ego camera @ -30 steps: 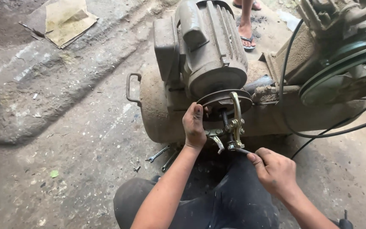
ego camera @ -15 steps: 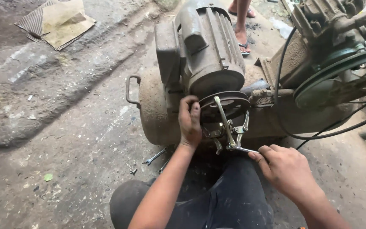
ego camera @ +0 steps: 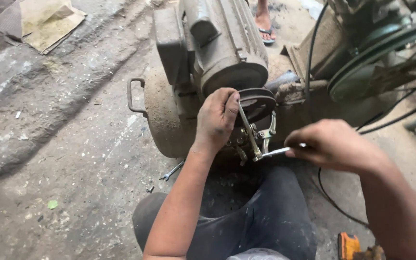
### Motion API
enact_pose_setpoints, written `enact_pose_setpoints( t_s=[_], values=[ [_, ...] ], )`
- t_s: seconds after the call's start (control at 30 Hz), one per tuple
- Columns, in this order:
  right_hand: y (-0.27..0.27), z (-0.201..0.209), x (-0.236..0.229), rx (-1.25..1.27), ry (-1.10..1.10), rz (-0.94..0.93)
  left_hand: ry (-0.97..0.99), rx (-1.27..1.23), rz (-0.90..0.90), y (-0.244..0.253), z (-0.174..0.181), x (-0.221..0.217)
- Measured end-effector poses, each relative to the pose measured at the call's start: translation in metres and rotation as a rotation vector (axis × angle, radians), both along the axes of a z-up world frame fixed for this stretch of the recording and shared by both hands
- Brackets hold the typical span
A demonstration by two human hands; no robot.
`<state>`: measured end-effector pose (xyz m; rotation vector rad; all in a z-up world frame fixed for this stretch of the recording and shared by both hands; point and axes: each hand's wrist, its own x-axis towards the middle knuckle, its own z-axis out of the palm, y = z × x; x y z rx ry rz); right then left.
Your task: The person is sitting on the floor using a wrench to tighten a bolt on a metal clamp attached to a motor. They repeatedly adjust the wrench and the clamp while working on the machinery.
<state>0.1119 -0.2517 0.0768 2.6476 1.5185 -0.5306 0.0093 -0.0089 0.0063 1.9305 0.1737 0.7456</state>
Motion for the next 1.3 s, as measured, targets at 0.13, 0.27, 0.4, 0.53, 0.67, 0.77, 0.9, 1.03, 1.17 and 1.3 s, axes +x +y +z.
enact_pose_setpoints(
  t_s=[0.13, 0.27, 0.4, 0.53, 0.67, 0.77, 0.9, 1.03, 1.17, 1.3],
  values=[
    [-0.008, -0.006, -0.034, 0.106, -0.208, 0.07, 0.152, 0.107, 0.118, -0.004, -0.013, 0.011],
    [-0.053, -0.044, -0.066, 0.096, 0.151, 0.096, 0.051, 0.211, 0.196, -0.01, -0.012, 0.011],
    [-0.078, -0.084, -0.084, 0.788, 0.707, -0.545, 0.033, 0.261, 0.226, -0.014, -0.01, 0.015],
    [-0.06, -0.082, -0.094, 0.989, 0.551, -0.366, 0.034, 0.335, 0.243, -0.019, -0.004, 0.018],
    [-0.046, -0.052, -0.109, 1.165, 0.536, -0.364, -0.029, 0.439, 0.331, -0.023, -0.001, 0.024],
    [-0.045, -0.044, -0.117, 1.215, 0.478, -0.308, -0.048, 0.531, 0.43, -0.029, 0.0, 0.033],
    [-0.032, -0.035, -0.126, 1.122, 0.235, -0.159, -0.014, 0.69, 0.532, -0.041, 0.002, 0.044],
    [-0.018, -0.029, -0.119, 1.051, 0.039, -0.024, -0.019, 0.759, 0.567, -0.049, 0.005, 0.052],
    [-0.008, -0.023, -0.115, 1.014, 0.049, 0.025, 0.015, 0.768, 0.55, -0.052, 0.004, 0.055],
    [0.0, -0.017, -0.113, 0.964, 0.019, 0.111, 0.038, 0.756, 0.525, -0.049, 0.016, 0.042]
  ],
)
